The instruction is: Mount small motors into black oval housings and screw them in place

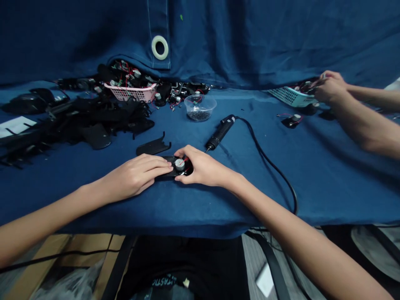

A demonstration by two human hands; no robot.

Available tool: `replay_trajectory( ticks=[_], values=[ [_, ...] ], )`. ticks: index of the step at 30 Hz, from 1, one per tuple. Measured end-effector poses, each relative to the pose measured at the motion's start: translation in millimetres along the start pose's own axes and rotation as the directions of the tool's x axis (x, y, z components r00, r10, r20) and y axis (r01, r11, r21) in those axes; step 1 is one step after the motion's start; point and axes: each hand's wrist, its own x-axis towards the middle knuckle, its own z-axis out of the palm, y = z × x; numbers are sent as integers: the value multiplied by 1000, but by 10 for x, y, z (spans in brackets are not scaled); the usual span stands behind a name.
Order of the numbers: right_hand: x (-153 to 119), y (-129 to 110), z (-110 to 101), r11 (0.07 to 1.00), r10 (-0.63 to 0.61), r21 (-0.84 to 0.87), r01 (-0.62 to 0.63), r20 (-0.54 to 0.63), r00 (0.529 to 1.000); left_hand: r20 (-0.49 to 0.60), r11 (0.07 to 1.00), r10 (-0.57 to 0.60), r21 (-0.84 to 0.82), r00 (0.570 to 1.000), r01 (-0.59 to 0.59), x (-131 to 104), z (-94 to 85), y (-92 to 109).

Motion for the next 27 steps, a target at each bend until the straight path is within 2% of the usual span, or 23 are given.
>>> replay_trajectory(
  ticks=[14,20,27],
  values=[
    [-24,26,29,998,-44,-55,43,-14,999,11,1000,-13,-10,1000,13,-5,-16,30],
    [-6,75,85,994,-10,-107,9,-7,1000,30,999,-30,-20,999,30,-25,-2,23],
    [3,-7,59,992,17,-127,-13,26,1000,36,1000,-23,-8,999,24,-27,-15,20]
  ],
)
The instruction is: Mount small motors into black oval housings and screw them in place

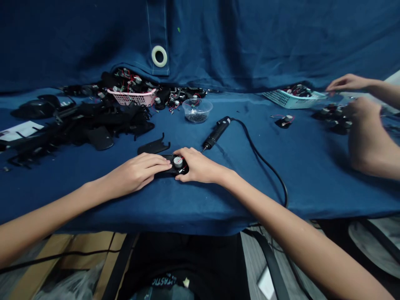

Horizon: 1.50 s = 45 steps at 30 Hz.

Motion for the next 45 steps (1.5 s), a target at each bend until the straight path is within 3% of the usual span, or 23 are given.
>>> replay_trajectory(
  ticks=[7,13,28,37,45],
  values=[
    [79,12,-106,1000,-5,26,3,100,995,22,1000,-5,-13,1000,5,-14,6,-5],
    [96,63,-50,998,-52,-25,54,87,995,7,1000,-1,-24,1000,1,-17,7,-15],
    [60,32,4,999,-28,-20,29,46,999,2,1000,4,-4,1000,-4,-2,19,-28],
    [14,-38,-133,994,-70,90,69,11,997,9,1000,6,-9,1000,-6,3,1,-29],
    [64,12,-131,992,-91,84,91,1,996,-33,1000,13,-22,999,-14,-52,57,-61]
  ],
)
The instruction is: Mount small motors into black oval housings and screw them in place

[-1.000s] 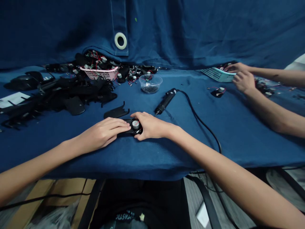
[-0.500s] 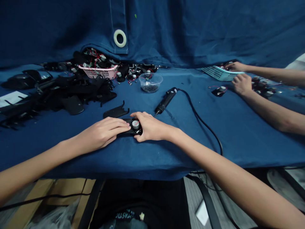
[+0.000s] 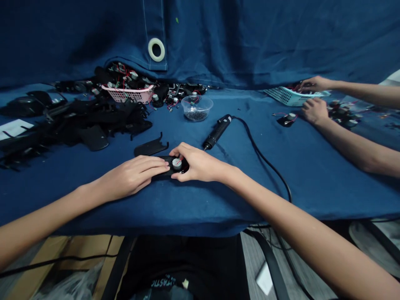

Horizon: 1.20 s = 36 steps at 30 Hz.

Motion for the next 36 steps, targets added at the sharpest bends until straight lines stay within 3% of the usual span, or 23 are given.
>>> replay_trajectory(
  ticks=[5,13,19,27,36],
  values=[
    [-10,8,0,1000,-4,0,4,4,1000,-29,1000,29,-11,999,-29,-11,8,-23],
    [-59,-50,-77,1000,-10,6,10,41,999,50,1000,21,-19,999,-20,22,-70,-1],
    [-53,-41,-75,1000,-13,-7,12,-63,998,85,999,8,-34,996,-5,36,-102,9],
    [-19,-35,-63,996,-76,-59,73,-39,996,108,994,-25,-100,994,35,24,-119,-19],
    [-60,-1,-71,998,-52,-34,50,-54,997,107,993,-25,-114,994,37,27,-133,-24]
  ],
)
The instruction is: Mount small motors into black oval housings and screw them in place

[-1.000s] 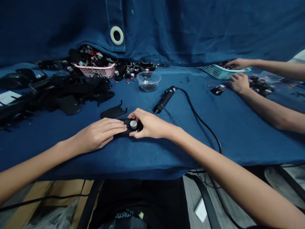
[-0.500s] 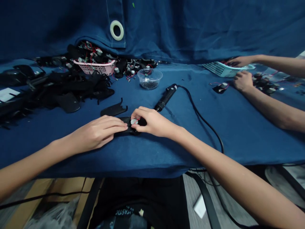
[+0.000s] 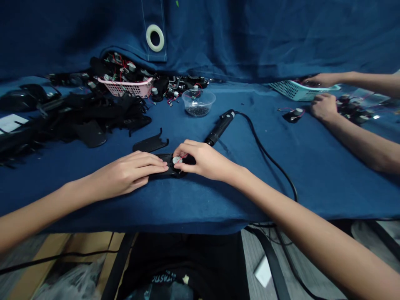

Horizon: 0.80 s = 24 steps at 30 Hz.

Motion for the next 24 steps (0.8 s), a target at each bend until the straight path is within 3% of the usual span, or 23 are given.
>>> replay_trajectory(
  ticks=[16,22,24],
  values=[
    [31,-31,24,999,5,-47,-3,46,999,-43,999,-36,-5,998,36,-35,74,28],
    [-39,-54,72,999,5,31,-5,5,1000,-34,999,-27,34,999,28,-35,80,33],
    [-63,-34,61,995,77,65,-71,-94,993,-21,998,-22,58,1000,23,-24,74,40]
  ],
)
